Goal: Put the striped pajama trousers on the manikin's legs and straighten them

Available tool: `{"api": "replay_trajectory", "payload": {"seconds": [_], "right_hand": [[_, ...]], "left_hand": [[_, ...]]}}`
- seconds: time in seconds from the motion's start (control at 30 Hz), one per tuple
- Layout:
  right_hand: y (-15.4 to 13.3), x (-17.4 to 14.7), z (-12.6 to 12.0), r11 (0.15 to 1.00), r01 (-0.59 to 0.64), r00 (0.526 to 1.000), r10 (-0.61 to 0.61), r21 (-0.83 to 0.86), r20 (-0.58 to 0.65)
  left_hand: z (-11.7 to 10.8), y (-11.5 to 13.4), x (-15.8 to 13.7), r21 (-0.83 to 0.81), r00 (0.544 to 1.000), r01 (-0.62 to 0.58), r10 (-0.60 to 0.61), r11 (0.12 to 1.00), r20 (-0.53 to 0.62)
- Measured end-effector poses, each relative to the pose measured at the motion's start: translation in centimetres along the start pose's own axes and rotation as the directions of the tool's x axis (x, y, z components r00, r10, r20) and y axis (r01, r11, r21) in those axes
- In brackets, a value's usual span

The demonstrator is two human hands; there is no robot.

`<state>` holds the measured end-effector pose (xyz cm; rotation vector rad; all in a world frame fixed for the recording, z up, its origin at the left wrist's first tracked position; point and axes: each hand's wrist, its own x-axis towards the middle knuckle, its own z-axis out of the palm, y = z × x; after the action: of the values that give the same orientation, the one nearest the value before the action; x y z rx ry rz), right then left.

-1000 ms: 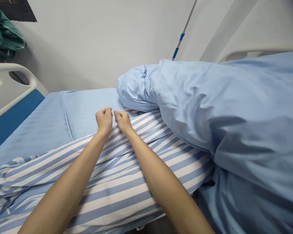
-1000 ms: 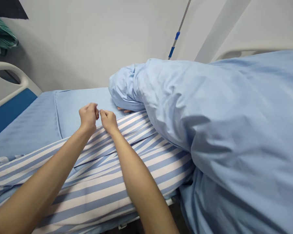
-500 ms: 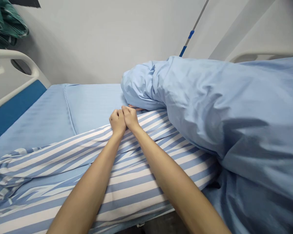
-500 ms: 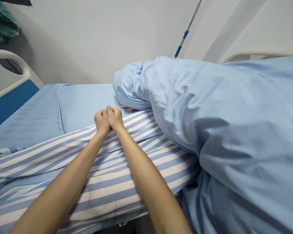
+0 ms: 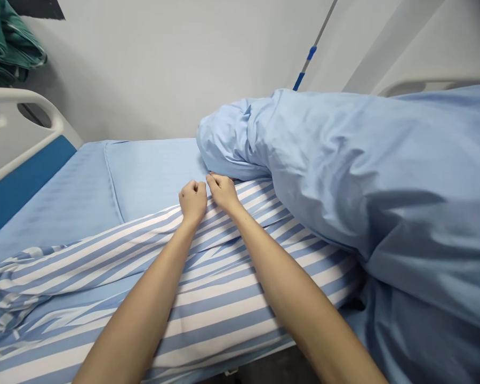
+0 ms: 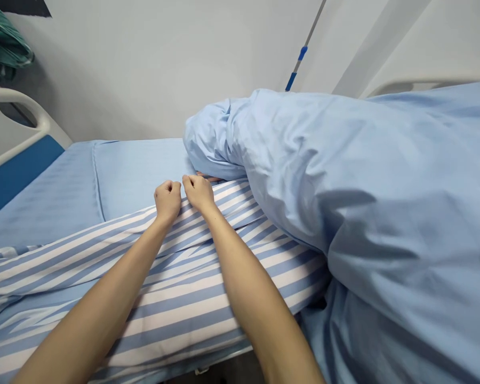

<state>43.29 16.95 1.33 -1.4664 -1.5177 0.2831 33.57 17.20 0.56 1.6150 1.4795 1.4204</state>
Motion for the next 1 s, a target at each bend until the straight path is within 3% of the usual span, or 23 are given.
{"api": "replay_trajectory", "payload": {"seconds": [0.2, 0.3, 0.43, 0.57, 0.67, 0.77, 0.87, 1.0], "right_hand": [[0.2, 0.1, -0.3, 0.990, -0.048, 0.999, 0.050, 0.132, -0.013], [0.3, 0.4, -0.5, 0.962, -0.076, 0.996, 0.087, 0.263, -0.028], [0.6, 0.9, -0.6, 0.899, -0.117, 0.989, 0.142, 0.422, -0.029], [1.0, 1.0, -0.6, 0.856, -0.154, 0.975, 0.213, 0.493, -0.065], [1.3, 1.0, -0.3, 0.836, -0.175, 0.964, 0.254, 0.521, -0.084], [1.2, 1.1, -0.3, 0.845, -0.187, 0.966, 0.251, 0.501, -0.063], [0.5, 1.8, -1.2, 0.919, -0.210, 0.973, 0.228, 0.333, -0.018], [0.2, 2.7, -3.1, 0.991, -0.081, 0.996, 0.083, 0.106, -0.015]], "left_hand": [[0.6, 0.9, 0.5, 0.020, 0.996, 0.058, -0.059, 0.998, 0.061], [1.4, 2.7, 1.8, -0.095, 0.988, 0.127, -0.118, 0.987, 0.103], [3.0, 4.1, 2.5, -0.249, 0.992, 0.124, -0.110, 0.961, 0.067], [4.4, 3.1, 1.1, -0.093, 0.997, 0.078, -0.078, 0.993, 0.007], [4.8, 2.3, 0.3, 0.060, 0.999, 0.033, -0.034, 0.998, 0.027], [4.6, 2.2, 0.2, 0.116, 0.998, 0.033, -0.039, 0.993, 0.052], [4.2, 2.4, 0.4, 0.150, 0.998, 0.035, -0.044, 0.988, 0.054], [4.2, 2.6, 0.2, 0.169, 0.998, -0.002, -0.009, 0.986, 0.067]]}}
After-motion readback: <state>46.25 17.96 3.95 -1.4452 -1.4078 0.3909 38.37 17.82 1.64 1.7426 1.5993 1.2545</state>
